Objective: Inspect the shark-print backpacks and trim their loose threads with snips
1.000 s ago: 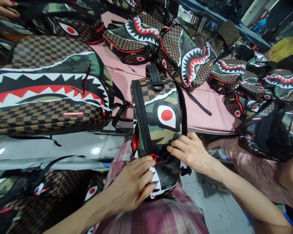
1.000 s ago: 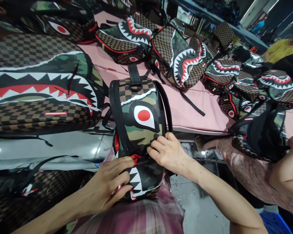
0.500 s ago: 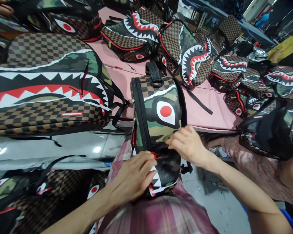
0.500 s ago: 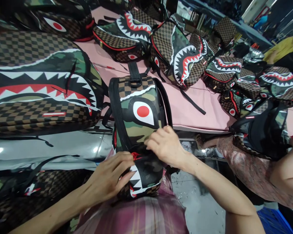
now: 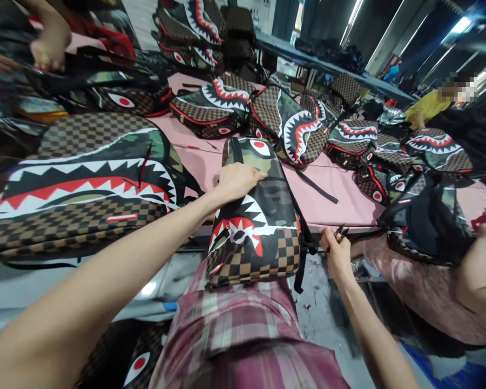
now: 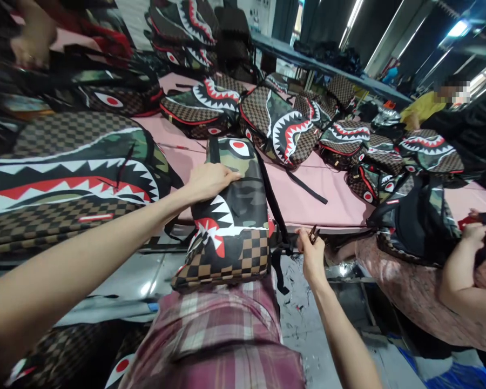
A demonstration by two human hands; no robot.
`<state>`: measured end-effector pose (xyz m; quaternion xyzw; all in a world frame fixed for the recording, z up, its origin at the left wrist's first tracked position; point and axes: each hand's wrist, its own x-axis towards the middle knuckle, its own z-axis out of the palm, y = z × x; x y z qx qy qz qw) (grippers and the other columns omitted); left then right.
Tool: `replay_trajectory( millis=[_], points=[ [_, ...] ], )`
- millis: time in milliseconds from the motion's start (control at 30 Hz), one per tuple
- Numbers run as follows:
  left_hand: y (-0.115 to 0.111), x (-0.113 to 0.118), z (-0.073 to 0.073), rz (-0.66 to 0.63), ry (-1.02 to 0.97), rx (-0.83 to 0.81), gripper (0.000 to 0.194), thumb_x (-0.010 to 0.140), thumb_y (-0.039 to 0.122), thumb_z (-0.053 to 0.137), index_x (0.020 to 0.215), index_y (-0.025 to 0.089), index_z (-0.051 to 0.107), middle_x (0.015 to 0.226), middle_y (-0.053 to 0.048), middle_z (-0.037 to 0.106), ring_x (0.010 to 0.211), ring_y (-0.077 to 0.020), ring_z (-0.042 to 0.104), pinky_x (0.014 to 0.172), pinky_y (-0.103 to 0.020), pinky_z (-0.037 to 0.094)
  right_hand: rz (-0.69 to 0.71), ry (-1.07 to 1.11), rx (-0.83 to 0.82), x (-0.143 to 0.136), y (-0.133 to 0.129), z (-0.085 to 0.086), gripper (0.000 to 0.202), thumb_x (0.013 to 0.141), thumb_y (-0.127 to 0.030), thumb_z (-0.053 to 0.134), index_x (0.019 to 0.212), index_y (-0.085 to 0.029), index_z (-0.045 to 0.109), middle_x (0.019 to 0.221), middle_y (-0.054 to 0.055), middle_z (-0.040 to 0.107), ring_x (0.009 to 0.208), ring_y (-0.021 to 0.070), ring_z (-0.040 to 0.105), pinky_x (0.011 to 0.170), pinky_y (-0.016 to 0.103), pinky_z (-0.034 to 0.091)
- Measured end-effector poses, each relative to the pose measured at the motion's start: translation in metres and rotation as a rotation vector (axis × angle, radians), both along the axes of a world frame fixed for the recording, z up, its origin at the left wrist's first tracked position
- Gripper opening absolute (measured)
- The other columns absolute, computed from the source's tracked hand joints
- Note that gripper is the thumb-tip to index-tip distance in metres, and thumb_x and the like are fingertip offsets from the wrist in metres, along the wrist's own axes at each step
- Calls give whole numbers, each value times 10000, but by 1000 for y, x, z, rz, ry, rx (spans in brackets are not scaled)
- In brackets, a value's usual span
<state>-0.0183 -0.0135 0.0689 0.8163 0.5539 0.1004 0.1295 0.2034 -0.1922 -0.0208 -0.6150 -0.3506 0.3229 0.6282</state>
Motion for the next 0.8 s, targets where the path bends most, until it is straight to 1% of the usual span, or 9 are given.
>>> replay_trajectory(
  millis=[167, 267, 333, 433, 500, 567, 633, 700, 800],
  points=[
    [4, 38, 5, -91, 21, 5, 518, 833, 523, 371, 797, 114, 687, 836, -157, 674, 864, -276, 622, 705, -313, 417, -25, -102, 46, 4, 1, 13, 325, 763, -473, 589, 753, -153, 646, 624, -6, 567, 598, 113, 512, 595, 241, 405],
    [-5, 52, 7, -115, 21, 59, 554, 844, 517, 340, 773, 88, 683, 805, -133, 665, 806, -225, 624, 642, -267, 391, 42, -145, 1, 0, -1, 10, 317, 769, -460, 582, 764, -153, 661, 720, 26, 629, 700, 143, 566, 683, 265, 440],
    [-11, 52, 12, -151, -4, 115, 616, 865, 517, 247, 778, 87, 679, 747, -74, 640, 748, -164, 607, 598, -237, 351, 41, -117, -26, 1, -4, 4, 317, 767, -456, 588, 772, -149, 665, 743, 35, 645, 698, 144, 568, 668, 261, 442],
    [-23, 37, 19, -193, -121, 204, 656, 876, 501, 146, 731, 116, 656, 638, 12, 551, 658, -91, 544, 553, -211, 292, -42, 41, -21, 13, -9, -6, 338, 735, -471, 620, 788, -139, 662, 724, 35, 647, 606, 118, 540, 560, 229, 417],
    [-33, 18, 18, -160, -219, 175, 596, 862, 517, 220, 588, 133, 584, 537, 34, 454, 559, -73, 465, 510, -206, 259, -82, 149, -2, 29, -8, -12, 355, 704, -473, 653, 793, -130, 657, 722, 39, 651, 560, 98, 519, 497, 206, 383],
    [-46, -3, 8, -128, -316, 69, 542, 831, 534, 326, 468, 149, 444, 462, 43, 343, 482, -69, 369, 472, -207, 237, -96, 214, 11, 45, 3, -20, 368, 678, -467, 681, 795, -119, 651, 745, 53, 664, 510, 78, 492, 452, 194, 353],
    [-59, -22, -7, -171, -426, 32, 523, 825, 521, 370, 449, 158, 355, 453, 45, 309, 463, -70, 333, 459, -205, 245, -89, 262, 9, 54, 25, -29, 388, 660, -465, 695, 810, -111, 643, 770, 67, 677, 420, 41, 405, 392, 183, 296],
    [-75, -34, -16, -218, -514, 100, 509, 827, 475, 403, 438, 165, 300, 442, 43, 303, 437, -68, 328, 438, -198, 263, -51, 332, -36, 49, 56, -33, 417, 638, -481, 702, 812, -109, 627, 751, 72, 683, 345, 7, 276, 339, 174, 204],
    [-98, -40, -11, -335, -612, 360, 457, 846, 302, 431, 430, 160, 305, 433, 44, 325, 402, -57, 353, 423, -176, 292, 115, 453, -109, 19, 103, -18, 471, 639, -572, 662, 755, -120, 598, 621, 47, 652, 307, -3, 182, 313, 168, 111]
  ],
)
